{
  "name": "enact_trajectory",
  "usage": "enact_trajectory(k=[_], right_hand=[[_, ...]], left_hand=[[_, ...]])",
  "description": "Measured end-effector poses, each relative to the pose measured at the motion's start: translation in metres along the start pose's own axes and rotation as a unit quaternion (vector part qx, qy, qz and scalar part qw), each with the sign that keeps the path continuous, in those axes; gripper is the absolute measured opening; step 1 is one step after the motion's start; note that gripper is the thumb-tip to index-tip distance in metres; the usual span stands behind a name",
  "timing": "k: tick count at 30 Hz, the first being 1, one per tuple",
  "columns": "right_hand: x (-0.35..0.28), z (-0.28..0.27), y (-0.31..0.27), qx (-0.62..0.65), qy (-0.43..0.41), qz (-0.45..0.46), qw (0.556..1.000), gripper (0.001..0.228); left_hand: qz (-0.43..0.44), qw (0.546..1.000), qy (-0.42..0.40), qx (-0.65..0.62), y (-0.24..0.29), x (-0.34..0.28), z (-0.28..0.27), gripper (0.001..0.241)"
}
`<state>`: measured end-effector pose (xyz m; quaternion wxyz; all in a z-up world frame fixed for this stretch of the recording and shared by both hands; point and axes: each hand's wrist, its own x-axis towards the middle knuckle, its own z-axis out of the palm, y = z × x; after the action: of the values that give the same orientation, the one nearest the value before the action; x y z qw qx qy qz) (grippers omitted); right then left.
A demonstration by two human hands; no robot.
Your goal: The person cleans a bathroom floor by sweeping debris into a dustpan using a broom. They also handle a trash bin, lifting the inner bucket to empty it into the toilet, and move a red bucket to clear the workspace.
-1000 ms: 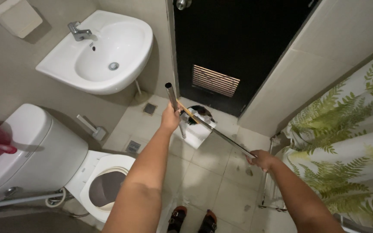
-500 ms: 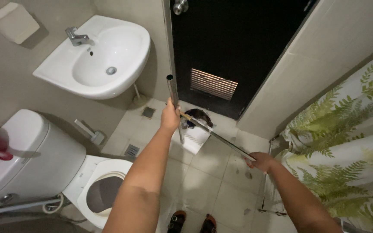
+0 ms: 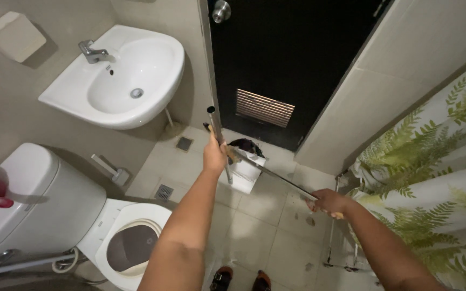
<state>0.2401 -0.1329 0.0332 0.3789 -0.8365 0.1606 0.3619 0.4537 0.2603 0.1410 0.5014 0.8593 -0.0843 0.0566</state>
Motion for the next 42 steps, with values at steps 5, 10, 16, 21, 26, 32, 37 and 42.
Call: enact_trajectory(k=[5,10,16,21,26,32,37,42], right_hand=[[-0.024,0.005,-0.026,0.061,-0.005,0.075,0.995,0.045],[0.012,0.004,-0.026,-0.067,0.027,0.027,0.997,0.042],[0.016,0.004,-0.067,-0.075,0.094,0.051,0.991,0.046],[0.010,-0.002,-0.071,-0.252,0.105,0.019,0.962,0.047],[-0.003,-0.017,-0.068,-0.260,0.123,-0.041,0.957,0.049],[-0.002,-0.016,-0.068,-0.142,0.016,0.016,0.990,0.049],[0.045,0.018,-0.039,-0.221,0.038,-0.030,0.974,0.044],[0.045,0.034,-0.044,-0.251,0.144,-0.032,0.957,0.048]], left_hand=[[-0.017,0.999,-0.012,0.027,-0.018,0.006,0.015,0.038],[-0.007,0.999,-0.019,0.039,-0.018,0.003,0.016,0.042],[-0.018,0.999,-0.027,0.026,-0.018,0.000,0.010,0.048],[-0.038,0.998,-0.039,0.035,-0.006,-0.003,0.003,0.039],[-0.029,0.998,-0.056,0.020,-0.002,-0.005,0.002,0.036],[-0.043,0.996,-0.056,0.048,-0.001,-0.003,0.006,0.034],[-0.008,0.999,-0.028,0.023,-0.015,0.001,0.013,0.034],[-0.003,1.000,-0.020,0.021,-0.024,0.000,0.014,0.038]])
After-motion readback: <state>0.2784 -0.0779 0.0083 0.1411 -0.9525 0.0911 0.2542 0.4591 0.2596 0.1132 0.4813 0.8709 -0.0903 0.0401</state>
